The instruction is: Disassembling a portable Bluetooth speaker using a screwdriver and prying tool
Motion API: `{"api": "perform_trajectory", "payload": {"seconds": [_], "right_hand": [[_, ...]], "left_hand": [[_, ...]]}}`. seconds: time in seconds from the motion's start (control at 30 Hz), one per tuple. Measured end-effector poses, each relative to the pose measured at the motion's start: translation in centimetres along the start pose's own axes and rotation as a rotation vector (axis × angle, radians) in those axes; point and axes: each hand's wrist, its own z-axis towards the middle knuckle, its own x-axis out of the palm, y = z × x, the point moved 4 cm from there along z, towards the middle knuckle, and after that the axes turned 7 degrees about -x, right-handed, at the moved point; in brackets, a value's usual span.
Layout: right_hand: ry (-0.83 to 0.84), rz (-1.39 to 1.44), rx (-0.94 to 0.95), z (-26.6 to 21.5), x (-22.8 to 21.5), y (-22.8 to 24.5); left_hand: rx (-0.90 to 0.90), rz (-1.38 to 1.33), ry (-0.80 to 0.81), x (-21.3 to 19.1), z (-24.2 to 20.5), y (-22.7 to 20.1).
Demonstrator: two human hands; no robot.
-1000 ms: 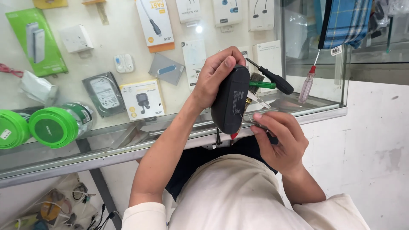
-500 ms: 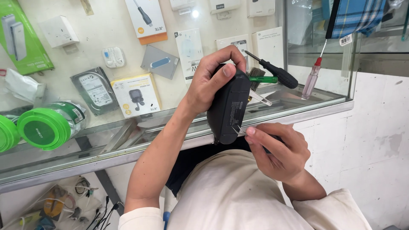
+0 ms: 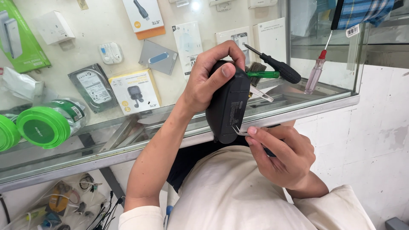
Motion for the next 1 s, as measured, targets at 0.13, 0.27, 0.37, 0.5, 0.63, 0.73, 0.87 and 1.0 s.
{"api": "perform_trajectory", "payload": {"seconds": [0.13,0.27,0.37,0.5,0.63,0.73,0.87,1.0], "right_hand": [[-0.014,-0.032,-0.017,-0.1,0.2,0.1],[-0.077,-0.064,-0.102,-0.3,0.6,0.3],[-0.109,-0.066,-0.131,-0.6,0.9,0.1],[-0.206,-0.077,-0.12,-0.3,1.1,-0.4],[-0.265,0.057,-0.061,-1.5,0.2,-0.8],[-0.212,0.057,-0.037,-0.7,0.1,-0.6],[-0.012,0.098,-0.003,0.5,0.8,-0.9],[0.148,-0.077,-0.132,1.8,1.8,-1.6]], "left_hand": [[-0.005,0.006,-0.005,0.1,0.0,0.0],[-0.004,0.009,-0.01,0.1,0.0,0.1],[-0.006,0.01,-0.02,0.1,0.0,0.4],[0.108,0.188,-0.009,0.5,-0.1,0.3],[0.113,0.179,-0.052,0.2,0.0,0.0],[0.072,0.109,-0.03,0.2,-0.2,0.0],[0.053,0.093,0.01,0.4,-0.1,0.1],[0.021,0.037,0.038,0.4,-0.1,0.2]]}}
